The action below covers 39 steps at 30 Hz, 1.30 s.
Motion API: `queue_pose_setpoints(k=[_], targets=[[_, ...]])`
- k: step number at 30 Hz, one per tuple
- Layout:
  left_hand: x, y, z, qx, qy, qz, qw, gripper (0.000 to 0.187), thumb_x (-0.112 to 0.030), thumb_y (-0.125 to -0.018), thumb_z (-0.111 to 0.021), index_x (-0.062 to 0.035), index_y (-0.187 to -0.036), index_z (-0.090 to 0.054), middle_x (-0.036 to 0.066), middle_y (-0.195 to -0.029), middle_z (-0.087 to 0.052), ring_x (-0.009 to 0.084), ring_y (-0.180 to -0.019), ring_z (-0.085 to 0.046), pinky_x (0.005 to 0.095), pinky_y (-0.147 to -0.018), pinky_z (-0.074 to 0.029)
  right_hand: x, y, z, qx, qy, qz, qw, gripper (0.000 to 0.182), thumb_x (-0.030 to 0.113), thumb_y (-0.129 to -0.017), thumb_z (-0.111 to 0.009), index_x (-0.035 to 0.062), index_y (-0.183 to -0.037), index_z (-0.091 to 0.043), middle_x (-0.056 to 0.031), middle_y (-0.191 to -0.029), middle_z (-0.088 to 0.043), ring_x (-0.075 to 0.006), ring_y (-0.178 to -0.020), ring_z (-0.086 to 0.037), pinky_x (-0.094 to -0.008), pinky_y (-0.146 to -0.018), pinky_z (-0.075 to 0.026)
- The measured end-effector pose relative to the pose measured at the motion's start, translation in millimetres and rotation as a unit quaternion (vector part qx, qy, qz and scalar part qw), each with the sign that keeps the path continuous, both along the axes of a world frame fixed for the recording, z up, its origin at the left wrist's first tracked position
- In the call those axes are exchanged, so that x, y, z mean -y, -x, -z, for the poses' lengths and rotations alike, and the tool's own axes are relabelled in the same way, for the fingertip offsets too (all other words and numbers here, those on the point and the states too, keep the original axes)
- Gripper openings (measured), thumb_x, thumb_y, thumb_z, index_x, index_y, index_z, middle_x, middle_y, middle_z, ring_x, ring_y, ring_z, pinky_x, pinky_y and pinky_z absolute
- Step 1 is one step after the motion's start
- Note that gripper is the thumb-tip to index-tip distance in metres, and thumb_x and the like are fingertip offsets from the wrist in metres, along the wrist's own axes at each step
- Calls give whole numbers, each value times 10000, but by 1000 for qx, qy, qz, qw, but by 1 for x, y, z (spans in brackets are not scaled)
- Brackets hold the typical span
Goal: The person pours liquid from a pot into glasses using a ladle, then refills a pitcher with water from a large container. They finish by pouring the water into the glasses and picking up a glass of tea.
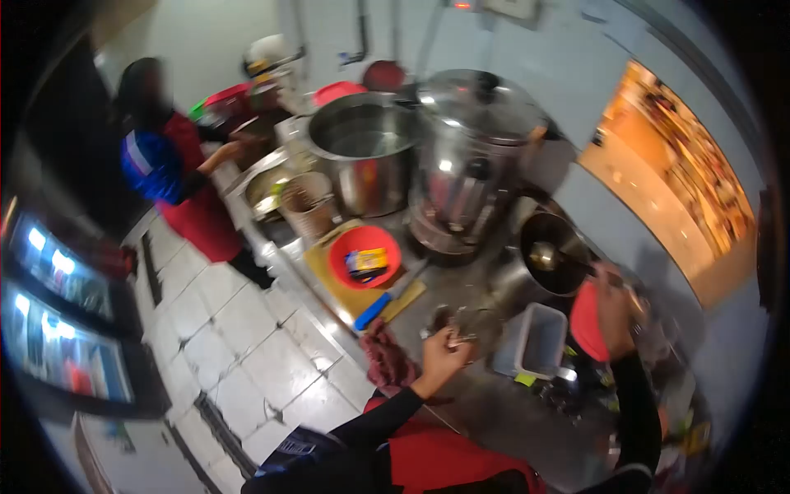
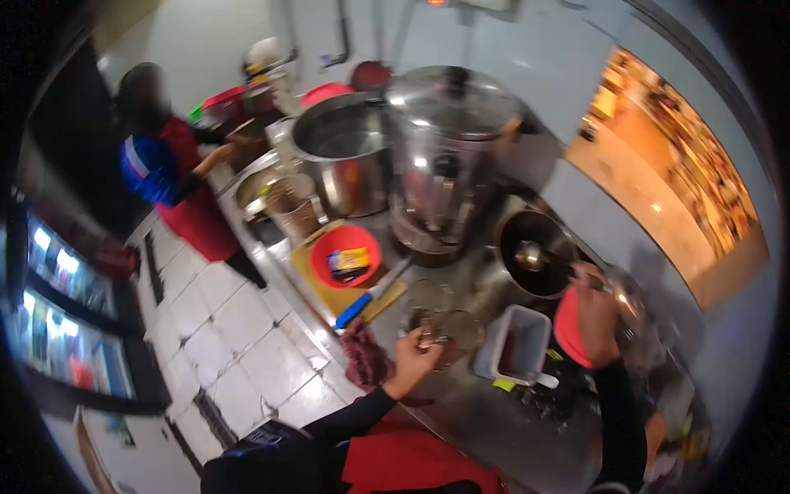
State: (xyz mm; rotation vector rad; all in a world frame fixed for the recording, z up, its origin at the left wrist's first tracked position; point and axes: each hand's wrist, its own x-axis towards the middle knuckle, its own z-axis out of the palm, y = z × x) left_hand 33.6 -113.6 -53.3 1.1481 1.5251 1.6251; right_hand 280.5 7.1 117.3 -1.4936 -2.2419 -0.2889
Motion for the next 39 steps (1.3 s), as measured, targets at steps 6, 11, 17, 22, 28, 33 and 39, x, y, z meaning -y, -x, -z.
queue_pose_setpoints(k=[6,11,17,22,28,33,39], targets=[[25,1,2,123,29,72,989,29,-19,-696,-553,-6,-715,-535,-68,-602,-464,23,-558,-396,202,-474,-325,-22,13,10,-44,-44,-120,991,140,158,-870,-501,57,-934,-574,-105,-810,-621,-328,-648,-562,-358,-608,-455],[36,1,-2,100,39,85,991,63,0,-682,-551,-26,-674,-494,-80,-592,-414,10,-549,-350,187,-466,-281,-25,19,6,-113,48,-77,989,210,167,-887,-479,-11,-832,-577,-84,-857,-616,-339,-702,-568,-417,-722,-428],[41,-2,11,85,40,85,992,217,31,-658,-534,-91,-613,-361,-82,-596,-348,7,-549,-296,182,-470,-226,-41,-2,-1,-250,10,-12,968,268,194,-907,-464,-37,-844,-583,-162,-731,-620,-227,-631,-646,-310,-561,-484],[45,-4,17,62,41,90,993,225,28,-648,-529,-78,-602,-337,-71,-591,-313,24,-555,-274,201,-463,-204,-38,-13,-22,-370,-19,14,929,261,207,-909,-455,-13,-878,-591,-149,-647,-620,-202,-622,-653,-290,-558,-498],[51,-7,15,71,29,109,991,191,49,-647,-533,-51,-609,-375,-67,-582,-357,29,-551,-308,195,-468,-240,-11,-52,-50,-499,16,50,865,321,221,-914,-446,-68,-858,-574,-138,-666,-616,-190,-609,-644,-271,-559,-533],[54,-4,26,75,15,136,988,183,52,-654,-521,-58,-636,-377,-61,-602,-349,35,-563,-301,199,-480,-234,62,-74,-100,-519,9,27,854,337,238,-922,-438,-74,-876,-556,-151,-700,-619,-210,-644,-652,-257,-567,-547],[56,-5,28,44,0,129,991,203,52,-674,-526,-70,-636,-369,-66,-600,-339,28,-565,-297,197,-480,-232,163,-93,-132,-490,-12,135,861,326,245,-927,-434,-57,-927,-557,-156,-746,-621,-190,-668,-653,-243,-593,-555]])
